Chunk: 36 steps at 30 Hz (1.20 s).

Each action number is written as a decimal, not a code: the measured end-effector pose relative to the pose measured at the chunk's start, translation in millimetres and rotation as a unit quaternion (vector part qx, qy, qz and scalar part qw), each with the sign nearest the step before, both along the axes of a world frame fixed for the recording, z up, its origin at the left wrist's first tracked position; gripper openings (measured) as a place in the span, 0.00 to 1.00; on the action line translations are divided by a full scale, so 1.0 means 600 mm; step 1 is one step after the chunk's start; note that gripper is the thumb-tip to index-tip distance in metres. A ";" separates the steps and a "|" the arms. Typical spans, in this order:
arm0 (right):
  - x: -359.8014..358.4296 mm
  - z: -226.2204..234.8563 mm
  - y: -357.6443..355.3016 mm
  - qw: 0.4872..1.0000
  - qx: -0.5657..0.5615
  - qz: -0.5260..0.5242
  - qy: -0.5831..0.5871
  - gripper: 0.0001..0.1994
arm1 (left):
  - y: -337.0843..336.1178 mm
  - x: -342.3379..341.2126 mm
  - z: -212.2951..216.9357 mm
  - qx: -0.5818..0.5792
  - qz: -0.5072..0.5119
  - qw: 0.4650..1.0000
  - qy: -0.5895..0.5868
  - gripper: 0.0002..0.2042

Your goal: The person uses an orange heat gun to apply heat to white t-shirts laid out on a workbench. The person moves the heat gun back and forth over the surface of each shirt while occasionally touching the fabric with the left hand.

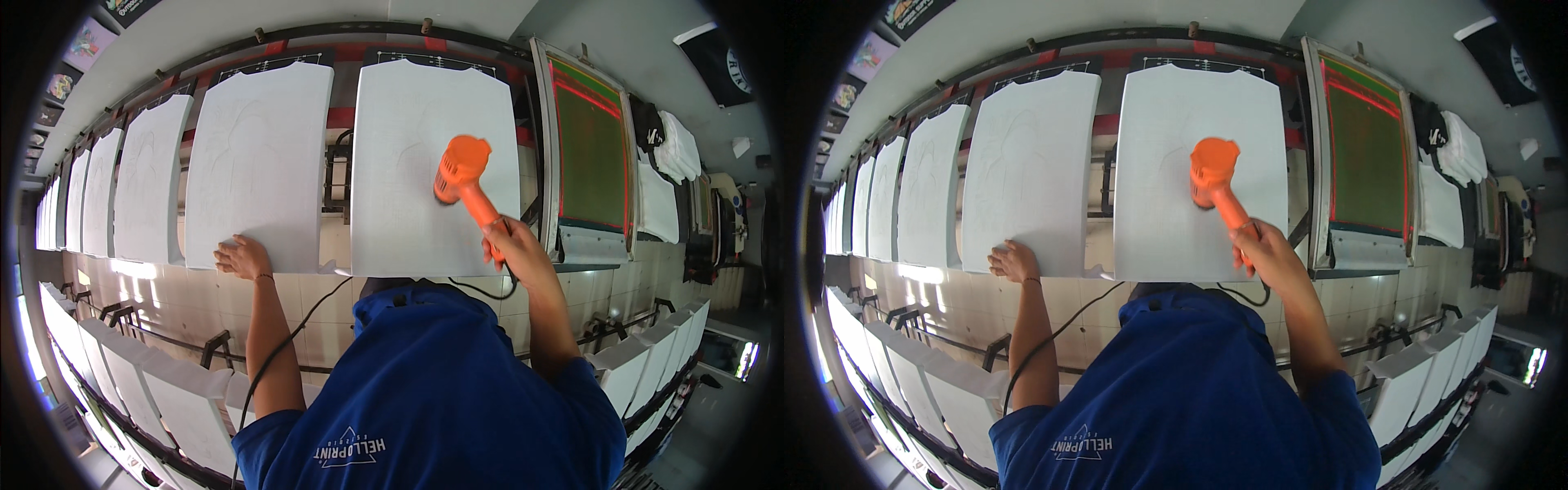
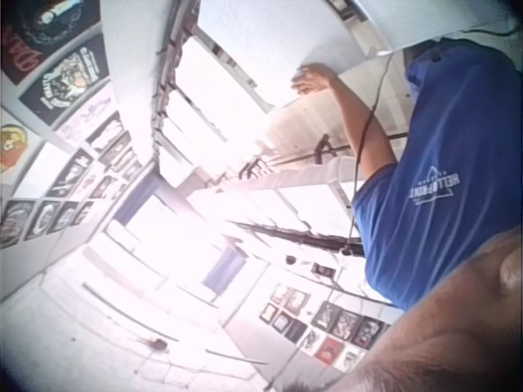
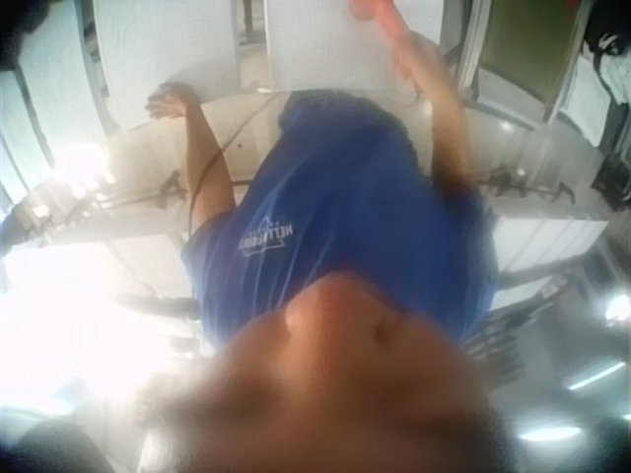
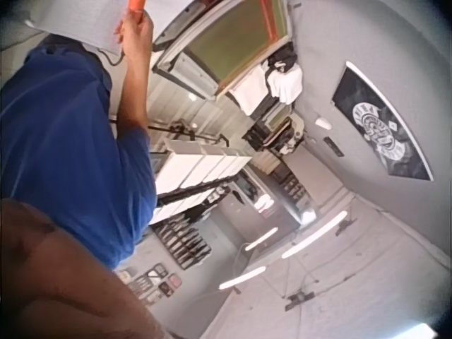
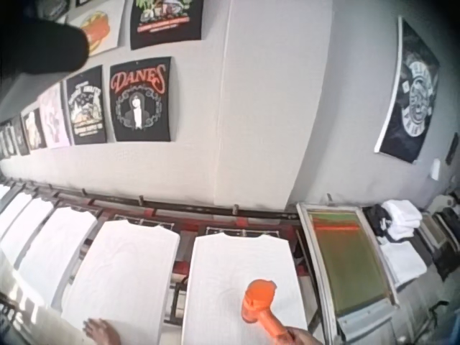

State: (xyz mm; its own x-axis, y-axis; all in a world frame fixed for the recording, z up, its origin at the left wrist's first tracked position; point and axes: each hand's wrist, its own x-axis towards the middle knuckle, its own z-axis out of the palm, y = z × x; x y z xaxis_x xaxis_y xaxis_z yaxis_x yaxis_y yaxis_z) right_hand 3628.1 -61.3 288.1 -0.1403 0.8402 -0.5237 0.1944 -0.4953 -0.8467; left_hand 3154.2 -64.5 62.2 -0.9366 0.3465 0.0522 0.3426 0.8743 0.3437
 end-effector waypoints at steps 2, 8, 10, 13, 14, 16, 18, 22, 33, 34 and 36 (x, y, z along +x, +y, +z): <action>-0.002 -0.010 0.013 1.000 0.006 -0.021 0.001 0.16 | -0.003 -0.010 -0.011 0.000 -0.003 1.000 0.013 0.30; 0.027 -0.004 -0.018 0.999 -0.046 0.007 -0.003 0.16 | -0.003 -0.006 -0.010 -0.003 -0.001 1.000 0.014 0.29; 0.036 0.012 -0.031 0.997 -0.072 0.013 -0.007 0.17 | -0.003 -0.004 -0.007 0.000 0.002 1.000 0.011 0.29; 0.041 0.013 -0.035 0.999 -0.053 0.001 -0.004 0.18 | -0.001 -0.005 -0.010 -0.015 -0.002 0.999 0.030 0.29; 0.039 0.005 -0.027 0.999 -0.035 -0.009 0.002 0.18 | -0.003 -0.004 -0.011 -0.014 -0.002 1.000 0.026 0.29; 0.038 -0.010 -0.012 0.999 -0.005 -0.036 0.007 0.19 | 0.002 0.001 -0.004 -0.010 -0.005 1.000 0.019 0.29; 0.036 -0.019 -0.002 0.998 0.013 -0.064 0.005 0.18 | -0.001 -0.003 -0.008 -0.015 -0.010 0.999 0.032 0.29; 0.047 -0.011 -0.014 0.998 -0.009 -0.063 0.013 0.17 | -0.006 -0.019 -0.030 -0.043 -0.013 0.996 0.077 0.28; 0.067 -0.010 -0.018 0.997 0.004 -0.073 0.016 0.18 | -0.003 0.006 -0.010 -0.035 -0.032 0.998 0.049 0.28; 0.068 -0.019 -0.011 0.996 0.014 -0.082 0.019 0.18 | -0.005 0.008 -0.014 -0.038 -0.040 0.997 0.055 0.28; 0.074 -0.019 -0.012 0.996 0.000 -0.089 0.026 0.18 | -0.006 0.009 -0.030 -0.007 -0.098 0.994 0.054 0.30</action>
State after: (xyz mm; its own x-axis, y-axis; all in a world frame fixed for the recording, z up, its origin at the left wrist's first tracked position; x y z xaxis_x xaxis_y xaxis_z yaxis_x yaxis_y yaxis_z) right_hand 3672.5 -68.2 276.5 -0.0162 0.8542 -0.5198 0.0606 -0.5180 -0.8532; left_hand 3159.6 -67.9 44.4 -0.8403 0.5230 0.1427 0.5410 0.7918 0.2835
